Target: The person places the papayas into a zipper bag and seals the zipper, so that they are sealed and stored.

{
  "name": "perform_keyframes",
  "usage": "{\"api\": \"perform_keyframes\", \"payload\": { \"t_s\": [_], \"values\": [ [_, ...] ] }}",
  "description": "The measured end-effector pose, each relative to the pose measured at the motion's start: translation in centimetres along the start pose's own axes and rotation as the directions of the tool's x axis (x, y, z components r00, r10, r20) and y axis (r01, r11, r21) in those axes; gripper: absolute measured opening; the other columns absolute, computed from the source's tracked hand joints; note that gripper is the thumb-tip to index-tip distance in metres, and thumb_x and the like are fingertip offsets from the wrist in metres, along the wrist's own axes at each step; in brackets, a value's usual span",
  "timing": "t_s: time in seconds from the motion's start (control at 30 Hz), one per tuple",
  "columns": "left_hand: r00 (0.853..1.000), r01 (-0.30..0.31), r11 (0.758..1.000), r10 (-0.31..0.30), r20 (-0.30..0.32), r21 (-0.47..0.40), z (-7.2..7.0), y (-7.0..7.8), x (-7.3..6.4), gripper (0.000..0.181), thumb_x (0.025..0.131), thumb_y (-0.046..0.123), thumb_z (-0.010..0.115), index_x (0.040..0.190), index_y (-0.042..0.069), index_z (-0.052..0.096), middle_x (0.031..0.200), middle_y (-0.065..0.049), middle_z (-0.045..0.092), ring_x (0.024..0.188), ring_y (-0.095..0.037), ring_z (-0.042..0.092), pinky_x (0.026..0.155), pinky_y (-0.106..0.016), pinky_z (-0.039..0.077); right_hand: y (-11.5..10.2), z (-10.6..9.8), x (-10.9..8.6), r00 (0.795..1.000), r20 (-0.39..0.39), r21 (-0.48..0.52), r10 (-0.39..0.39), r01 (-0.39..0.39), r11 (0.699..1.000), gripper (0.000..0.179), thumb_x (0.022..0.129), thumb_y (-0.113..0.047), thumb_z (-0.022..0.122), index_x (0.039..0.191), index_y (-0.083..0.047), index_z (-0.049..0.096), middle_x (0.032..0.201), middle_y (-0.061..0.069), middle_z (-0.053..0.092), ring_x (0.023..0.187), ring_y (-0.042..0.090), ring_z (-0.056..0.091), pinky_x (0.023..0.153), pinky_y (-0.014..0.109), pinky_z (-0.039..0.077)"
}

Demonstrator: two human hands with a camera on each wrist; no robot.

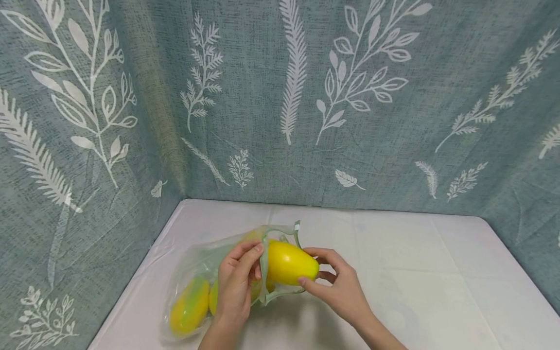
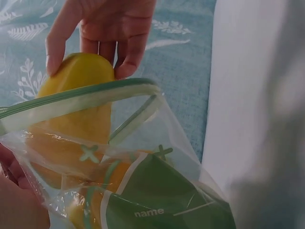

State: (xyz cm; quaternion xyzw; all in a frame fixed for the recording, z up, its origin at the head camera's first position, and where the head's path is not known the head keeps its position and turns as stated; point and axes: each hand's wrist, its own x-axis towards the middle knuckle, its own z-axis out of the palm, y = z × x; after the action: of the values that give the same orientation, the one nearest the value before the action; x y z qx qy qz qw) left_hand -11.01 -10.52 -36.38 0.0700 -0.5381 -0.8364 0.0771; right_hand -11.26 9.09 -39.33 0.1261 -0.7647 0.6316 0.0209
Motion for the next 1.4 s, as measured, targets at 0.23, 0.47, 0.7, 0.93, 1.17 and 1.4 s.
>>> {"api": "perform_keyframes", "payload": {
  "t_s": [0.23, 0.47, 0.7, 0.93, 1.17, 1.4],
  "values": [
    [0.997, -0.067, 0.995, 0.068, -0.022, 0.069, 0.1, 0.5, -0.3, 0.004, 0.090, 0.006, 0.067, 0.092, 0.003, 0.070, 0.063, 0.001, 0.060, 0.047, -0.011, 0.045, 0.049, -0.020, 0.043, -0.5, 0.5, 0.2, 0.999, -0.003, 0.009, -0.032, 0.032, 0.999, 0.048, 0.078, -0.016, 0.083, 0.121, -0.022, 0.064, 0.122, -0.003, 0.059, 0.105, 0.023, 0.055, 0.085, 0.029, 0.054],
    [0.991, -0.129, 0.986, 0.132, -0.020, 0.106, 0.1, 1.0, -0.4, 0.007, 0.090, 0.004, 0.067, 0.095, -0.001, 0.069, 0.062, -0.003, 0.061, 0.043, -0.013, 0.045, 0.046, -0.021, 0.043, -1.1, 1.3, 0.6, 0.993, -0.057, 0.032, -0.104, 0.106, 0.994, 0.047, 0.075, -0.019, 0.086, 0.117, -0.022, 0.066, 0.106, 0.003, 0.057, 0.094, 0.023, 0.056, 0.083, 0.031, 0.055],
    [0.988, -0.156, 0.976, 0.156, 0.014, 0.151, 0.3, 1.3, -0.8, 0.012, 0.091, 0.005, 0.067, 0.099, -0.004, 0.067, 0.060, -0.004, 0.059, 0.040, -0.014, 0.047, 0.044, -0.022, 0.044, -1.4, 1.9, 0.7, 0.979, -0.005, 0.033, -0.206, 0.206, 0.978, 0.047, 0.082, -0.016, 0.080, 0.126, -0.018, 0.064, 0.105, 0.001, 0.064, 0.099, 0.019, 0.062, 0.088, 0.031, 0.053],
    [0.985, -0.175, 0.974, 0.174, 0.019, 0.140, 0.5, 0.9, -0.9, 0.012, 0.091, 0.003, 0.066, 0.099, -0.005, 0.066, 0.062, -0.004, 0.061, 0.041, -0.013, 0.049, 0.043, -0.021, 0.044, -1.6, 1.8, 0.3, 0.929, 0.136, -0.023, -0.345, 0.351, 0.936, 0.034, 0.094, -0.005, 0.064, 0.127, -0.013, 0.061, 0.126, 0.001, 0.064, 0.111, 0.022, 0.062, 0.084, 0.032, 0.054],
    [0.983, -0.178, 0.979, 0.181, -0.019, 0.099, 0.5, 0.7, -0.6, 0.009, 0.091, -0.001, 0.063, 0.099, -0.005, 0.067, 0.061, -0.004, 0.059, 0.042, -0.012, 0.049, 0.043, -0.020, 0.043, -1.0, -0.1, 0.8, 0.976, -0.088, -0.085, -0.201, 0.193, 0.977, 0.018, 0.095, -0.009, 0.064, 0.111, -0.016, 0.067, 0.108, -0.004, 0.068, 0.094, 0.018, 0.060, 0.076, 0.029, 0.053],
    [0.988, -0.150, 0.985, 0.152, -0.019, 0.081, 0.4, 0.6, -0.6, 0.008, 0.091, 0.000, 0.063, 0.098, -0.003, 0.067, 0.062, -0.003, 0.058, 0.043, -0.012, 0.048, 0.044, -0.019, 0.043, 0.4, -1.6, 1.8, 0.990, -0.133, -0.088, 0.036, -0.048, 0.995, 0.016, 0.095, -0.020, 0.065, 0.110, -0.018, 0.069, 0.107, 0.001, 0.067, 0.092, 0.017, 0.060, 0.073, 0.029, 0.055]
  ]
}}
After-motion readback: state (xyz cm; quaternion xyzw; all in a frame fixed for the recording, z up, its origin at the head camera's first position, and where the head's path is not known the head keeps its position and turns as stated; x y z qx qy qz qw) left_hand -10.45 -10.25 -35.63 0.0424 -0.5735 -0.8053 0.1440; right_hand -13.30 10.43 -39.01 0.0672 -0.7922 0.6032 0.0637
